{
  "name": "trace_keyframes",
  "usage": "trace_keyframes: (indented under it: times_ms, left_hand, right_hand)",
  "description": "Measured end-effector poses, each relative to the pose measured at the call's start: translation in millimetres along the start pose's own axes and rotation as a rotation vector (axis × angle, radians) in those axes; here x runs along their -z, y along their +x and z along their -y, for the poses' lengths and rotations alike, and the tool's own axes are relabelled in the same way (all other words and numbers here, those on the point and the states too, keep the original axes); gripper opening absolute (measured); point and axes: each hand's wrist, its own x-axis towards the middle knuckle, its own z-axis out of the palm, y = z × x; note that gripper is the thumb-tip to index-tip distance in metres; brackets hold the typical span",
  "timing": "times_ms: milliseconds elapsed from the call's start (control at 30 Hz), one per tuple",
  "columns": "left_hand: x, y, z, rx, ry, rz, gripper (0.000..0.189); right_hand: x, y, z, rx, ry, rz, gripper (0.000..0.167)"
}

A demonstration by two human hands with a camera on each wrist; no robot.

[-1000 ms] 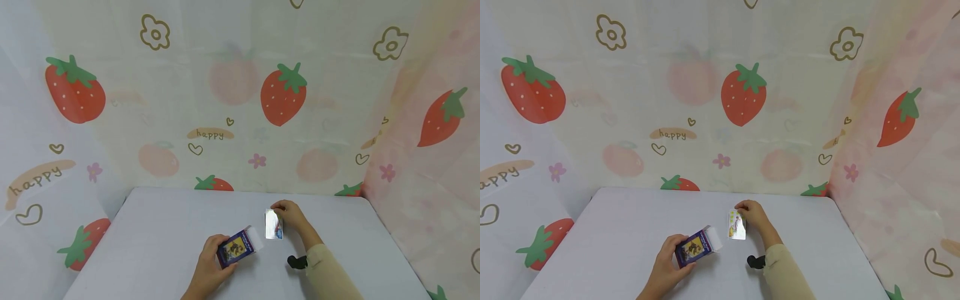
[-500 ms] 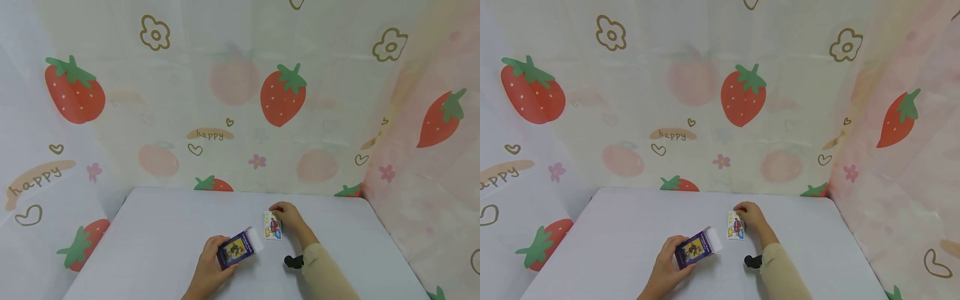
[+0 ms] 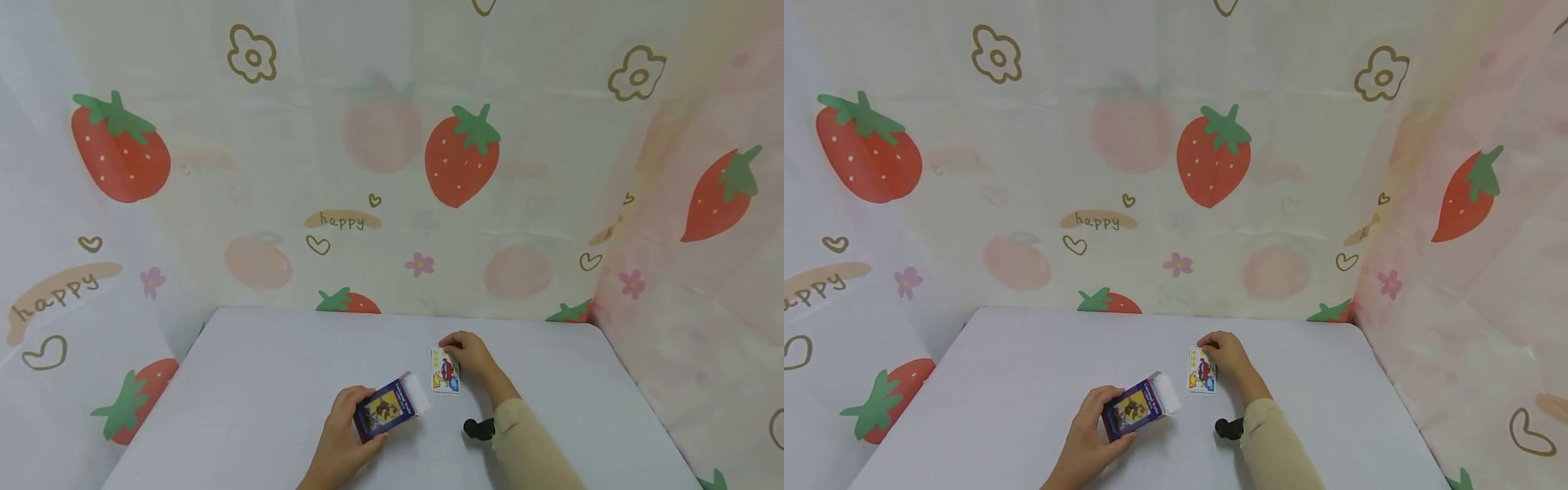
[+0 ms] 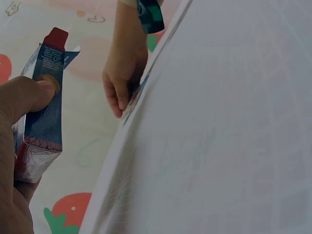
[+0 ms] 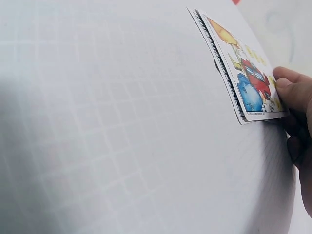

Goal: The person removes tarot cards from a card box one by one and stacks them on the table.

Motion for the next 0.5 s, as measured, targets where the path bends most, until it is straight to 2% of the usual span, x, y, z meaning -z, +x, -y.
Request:
trace_keyframes:
  times_ms: [200, 500]
  left_hand:
    - [0.4, -0.1, -1.6, 0.020, -0.006, -0.003, 0.078]
    - [1.9, -0.1, -2.6, 0.002, 0.012, 0.009, 0.076]
  right_hand:
    - [-0.2, 0.5, 1.2, 0.012, -0.012, 0.007, 0.013]
    - [-0.7, 2.2, -1.1, 0.025, -0.027, 0.012, 0.012]
